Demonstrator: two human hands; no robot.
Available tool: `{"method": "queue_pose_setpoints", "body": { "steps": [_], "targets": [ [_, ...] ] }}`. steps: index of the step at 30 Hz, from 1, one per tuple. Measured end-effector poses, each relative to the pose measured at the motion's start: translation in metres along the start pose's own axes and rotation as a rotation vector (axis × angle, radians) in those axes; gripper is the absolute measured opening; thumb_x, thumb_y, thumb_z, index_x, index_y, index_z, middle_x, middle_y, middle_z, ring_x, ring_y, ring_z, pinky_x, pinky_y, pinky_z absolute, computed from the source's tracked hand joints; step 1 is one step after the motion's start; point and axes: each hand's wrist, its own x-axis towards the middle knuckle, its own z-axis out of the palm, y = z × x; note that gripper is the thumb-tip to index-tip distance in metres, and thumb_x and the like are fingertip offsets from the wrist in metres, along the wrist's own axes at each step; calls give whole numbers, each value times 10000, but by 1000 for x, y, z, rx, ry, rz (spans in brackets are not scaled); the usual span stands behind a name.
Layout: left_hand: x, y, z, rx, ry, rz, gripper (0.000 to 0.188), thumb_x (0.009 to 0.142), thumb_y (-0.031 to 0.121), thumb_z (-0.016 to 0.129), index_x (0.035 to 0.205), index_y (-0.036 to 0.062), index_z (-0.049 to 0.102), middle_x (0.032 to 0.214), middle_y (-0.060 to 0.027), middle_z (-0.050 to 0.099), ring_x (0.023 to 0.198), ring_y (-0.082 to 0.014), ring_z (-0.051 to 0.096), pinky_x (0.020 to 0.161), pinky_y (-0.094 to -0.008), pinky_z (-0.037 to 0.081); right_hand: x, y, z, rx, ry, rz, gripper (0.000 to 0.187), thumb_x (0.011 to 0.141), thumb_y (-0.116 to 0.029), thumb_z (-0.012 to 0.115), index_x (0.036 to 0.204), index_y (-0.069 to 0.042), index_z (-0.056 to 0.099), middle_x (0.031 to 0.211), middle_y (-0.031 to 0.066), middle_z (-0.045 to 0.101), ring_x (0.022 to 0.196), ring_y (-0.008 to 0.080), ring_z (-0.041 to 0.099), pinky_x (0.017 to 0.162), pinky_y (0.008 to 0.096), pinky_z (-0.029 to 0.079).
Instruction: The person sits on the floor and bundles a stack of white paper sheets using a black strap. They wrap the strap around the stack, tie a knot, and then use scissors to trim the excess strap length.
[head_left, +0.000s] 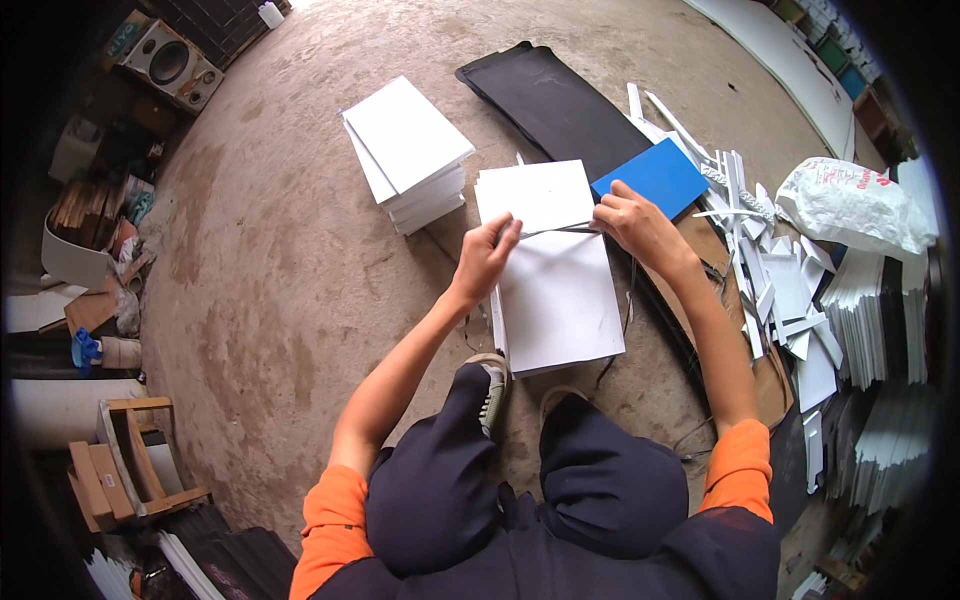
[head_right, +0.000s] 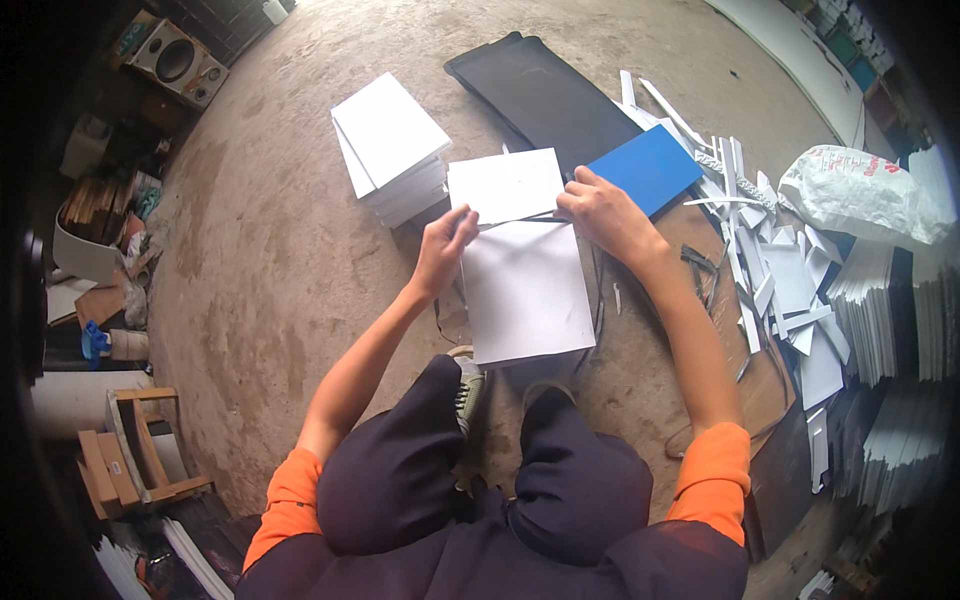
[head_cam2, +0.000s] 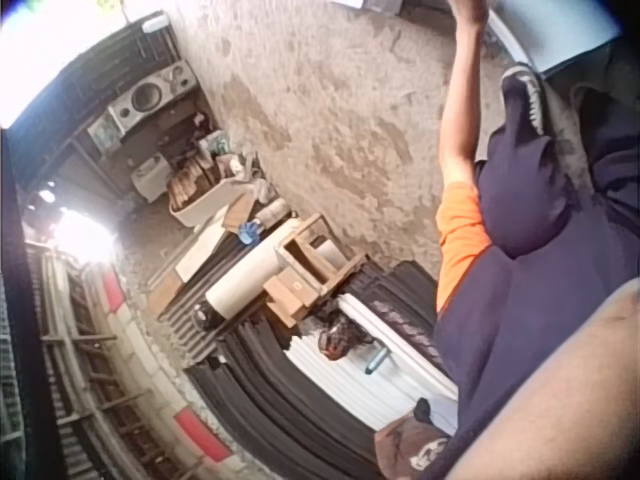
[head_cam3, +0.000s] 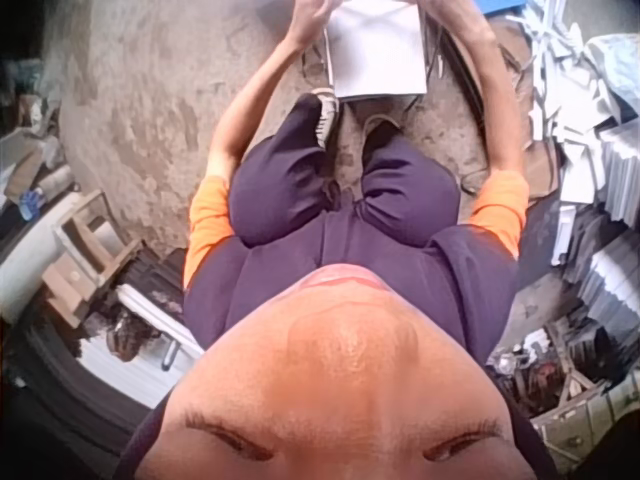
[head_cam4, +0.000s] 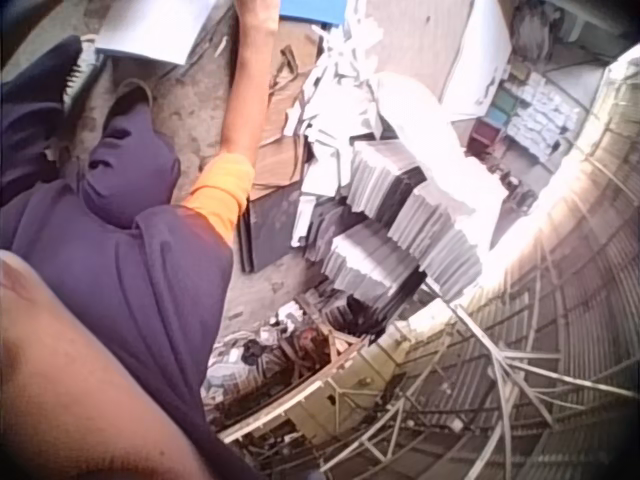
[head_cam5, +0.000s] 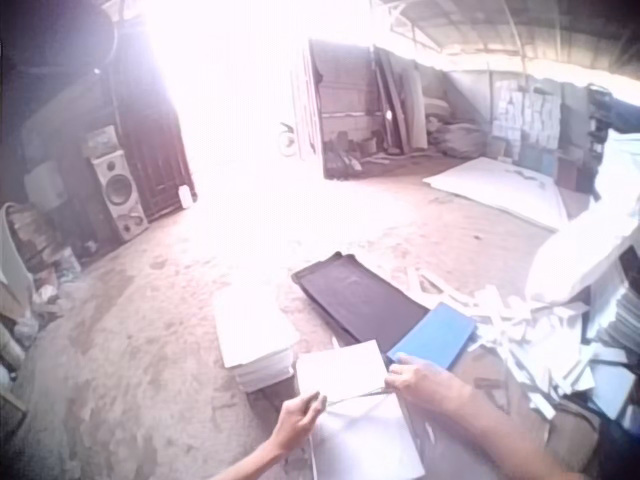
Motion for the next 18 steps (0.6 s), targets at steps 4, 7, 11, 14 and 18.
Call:
{"method": "queue_pose_setpoints", "body": {
  "steps": [4,7,11,14,18],
  "targets": [
    [-21,20,12,233,-151,201,144,824,126,486,778,-6,453,708,-176,470,624,-328,490,562,-374,393,15,20,17,37,86,-7,108,718,-99,604,671,-29,537,643,54,509,732,199,479,653,297,436],
    [-36,14,14,388,-185,216,125,781,92,527,776,1,442,722,-151,473,663,-323,498,599,-374,403,34,22,44,15,126,-35,111,724,-125,599,673,-55,530,689,46,539,761,197,492,674,301,435],
    [-44,19,27,609,-243,432,131,759,139,558,762,40,472,757,-81,489,728,-236,497,644,-336,415,44,16,59,-106,80,-5,59,712,-144,564,747,-97,573,866,35,549,853,188,497,770,313,422],
    [-50,23,33,770,-330,416,235,764,270,559,812,53,481,812,-64,462,793,-205,453,693,-331,362,57,15,64,-68,95,18,93,771,-187,526,802,-120,581,1159,63,445,993,238,472,898,390,342],
    [-72,39,43,841,-391,264,664,550,575,633,891,33,458,917,-102,403,890,-248,373,765,-382,272,62,22,83,-28,54,36,152,799,-234,519,889,-127,578,1237,54,430,1081,267,443,919,429,342]
  ]
}}
